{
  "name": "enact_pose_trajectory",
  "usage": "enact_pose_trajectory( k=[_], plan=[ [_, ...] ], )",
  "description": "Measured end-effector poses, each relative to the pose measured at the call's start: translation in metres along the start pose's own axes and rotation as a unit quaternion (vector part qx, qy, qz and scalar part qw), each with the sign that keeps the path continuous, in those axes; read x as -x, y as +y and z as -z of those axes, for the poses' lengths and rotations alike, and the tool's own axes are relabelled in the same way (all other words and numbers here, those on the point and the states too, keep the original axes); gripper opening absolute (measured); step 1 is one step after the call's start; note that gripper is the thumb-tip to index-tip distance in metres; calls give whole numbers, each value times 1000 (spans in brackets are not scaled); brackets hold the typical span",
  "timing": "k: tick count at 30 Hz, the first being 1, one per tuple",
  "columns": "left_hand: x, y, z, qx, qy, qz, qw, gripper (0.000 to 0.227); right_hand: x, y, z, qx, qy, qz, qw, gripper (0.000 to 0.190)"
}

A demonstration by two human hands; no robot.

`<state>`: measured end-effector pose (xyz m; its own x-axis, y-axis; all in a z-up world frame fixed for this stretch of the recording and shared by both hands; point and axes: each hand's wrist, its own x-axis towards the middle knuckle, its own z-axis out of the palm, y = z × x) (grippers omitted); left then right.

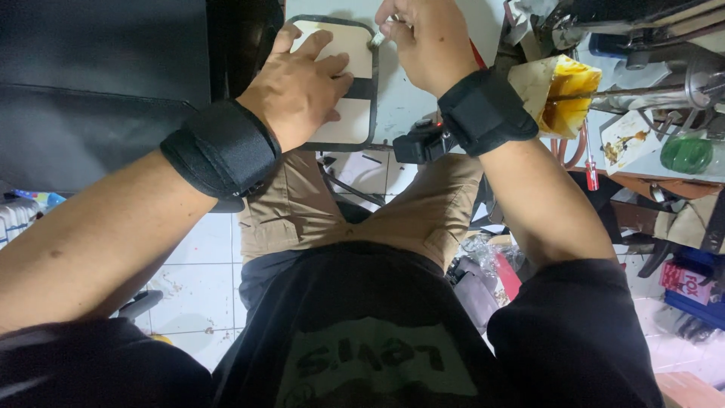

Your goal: The person applies glue to a zipper and attaches it to a leather strip.

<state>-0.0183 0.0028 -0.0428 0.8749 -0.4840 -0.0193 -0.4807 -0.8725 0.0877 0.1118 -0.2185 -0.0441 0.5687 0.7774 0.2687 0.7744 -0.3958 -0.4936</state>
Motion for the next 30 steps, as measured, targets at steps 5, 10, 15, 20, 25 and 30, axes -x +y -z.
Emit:
enact_pose_trajectory(
  k=[5, 10, 15, 20, 25, 30],
  plan=[
    [0, -1, -2, -10, 5, -4, 1000, 53, 13, -18, 0, -5, -16, -29, 999, 6],
    [-3, 3, -3, -22, -6, 5, 1000, 52, 25, -44, 7, 11, -18, -17, 1000, 8],
    [-5, 4, 0, -47, -24, 18, 998, 52, 26, -39, 12, -2, -38, -40, 998, 9],
    [-3, 3, 2, -39, -26, 12, 999, 52, 4, -19, 14, -15, 9, -58, 998, 10],
    [-5, 2, -6, -32, -20, 11, 999, 54, -3, -2, 3, 4, 9, -55, 998, 9],
    [-6, 3, 2, -26, -36, 5, 999, 51, 1, -10, 6, 15, -7, -48, 999, 7]
  ],
)
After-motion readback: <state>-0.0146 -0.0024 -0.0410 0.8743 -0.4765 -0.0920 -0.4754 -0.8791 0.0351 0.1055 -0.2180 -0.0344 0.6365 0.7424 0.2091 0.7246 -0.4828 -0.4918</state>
